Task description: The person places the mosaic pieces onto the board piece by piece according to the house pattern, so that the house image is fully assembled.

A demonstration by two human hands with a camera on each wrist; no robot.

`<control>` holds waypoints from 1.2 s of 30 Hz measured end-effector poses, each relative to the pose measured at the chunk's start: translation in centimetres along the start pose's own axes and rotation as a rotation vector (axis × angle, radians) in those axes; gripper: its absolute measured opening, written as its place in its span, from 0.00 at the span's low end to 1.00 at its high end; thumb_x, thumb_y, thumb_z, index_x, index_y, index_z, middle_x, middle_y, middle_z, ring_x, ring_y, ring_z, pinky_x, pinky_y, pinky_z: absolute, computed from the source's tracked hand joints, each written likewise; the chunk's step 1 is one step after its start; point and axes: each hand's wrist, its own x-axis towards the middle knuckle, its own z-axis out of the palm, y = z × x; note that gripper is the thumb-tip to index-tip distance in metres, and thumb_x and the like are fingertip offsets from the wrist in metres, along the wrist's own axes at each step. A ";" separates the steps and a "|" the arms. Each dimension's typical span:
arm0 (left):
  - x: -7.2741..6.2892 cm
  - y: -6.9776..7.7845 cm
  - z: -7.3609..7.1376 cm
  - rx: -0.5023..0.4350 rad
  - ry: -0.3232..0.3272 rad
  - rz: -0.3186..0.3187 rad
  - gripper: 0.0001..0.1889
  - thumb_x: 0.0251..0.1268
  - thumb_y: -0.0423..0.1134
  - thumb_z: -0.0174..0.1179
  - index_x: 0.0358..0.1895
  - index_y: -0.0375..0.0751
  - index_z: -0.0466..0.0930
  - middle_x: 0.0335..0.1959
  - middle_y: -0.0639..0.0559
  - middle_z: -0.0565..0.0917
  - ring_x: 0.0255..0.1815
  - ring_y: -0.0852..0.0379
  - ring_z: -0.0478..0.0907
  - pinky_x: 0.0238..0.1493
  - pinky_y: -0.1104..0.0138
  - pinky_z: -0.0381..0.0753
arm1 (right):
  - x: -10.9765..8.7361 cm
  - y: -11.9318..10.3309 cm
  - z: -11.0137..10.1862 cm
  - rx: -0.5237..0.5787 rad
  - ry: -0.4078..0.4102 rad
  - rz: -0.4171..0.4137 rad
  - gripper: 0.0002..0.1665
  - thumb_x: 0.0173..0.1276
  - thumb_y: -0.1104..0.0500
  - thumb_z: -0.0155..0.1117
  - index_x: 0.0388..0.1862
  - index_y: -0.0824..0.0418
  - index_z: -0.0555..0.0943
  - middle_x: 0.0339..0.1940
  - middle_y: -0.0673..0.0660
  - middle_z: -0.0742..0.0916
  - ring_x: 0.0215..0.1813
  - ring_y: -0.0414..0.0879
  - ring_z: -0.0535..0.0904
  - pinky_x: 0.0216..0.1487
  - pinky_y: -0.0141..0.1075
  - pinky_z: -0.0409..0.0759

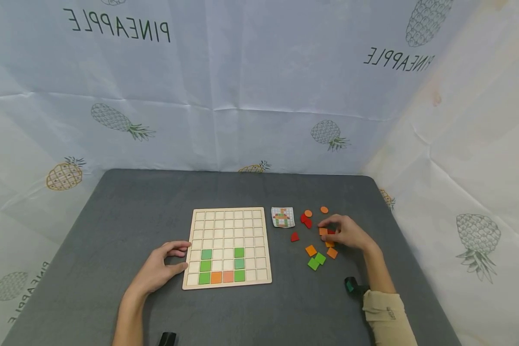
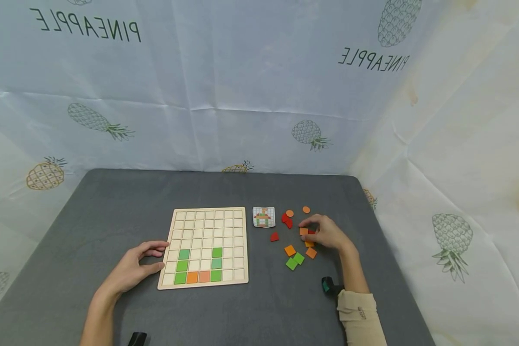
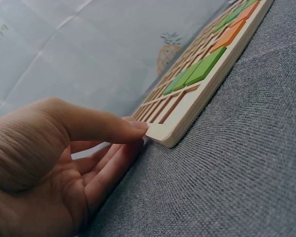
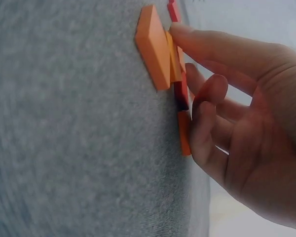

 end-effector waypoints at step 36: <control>-0.1 0.1 0.0 0.010 -0.001 -0.003 0.28 0.66 0.32 0.74 0.70 0.41 0.82 0.66 0.43 0.84 0.59 0.52 0.81 0.57 0.69 0.79 | 0.5 0.5 0.3 -0.029 0.020 0.060 0.17 0.67 0.57 0.82 0.53 0.60 0.90 0.45 0.59 0.89 0.24 0.39 0.73 0.27 0.32 0.73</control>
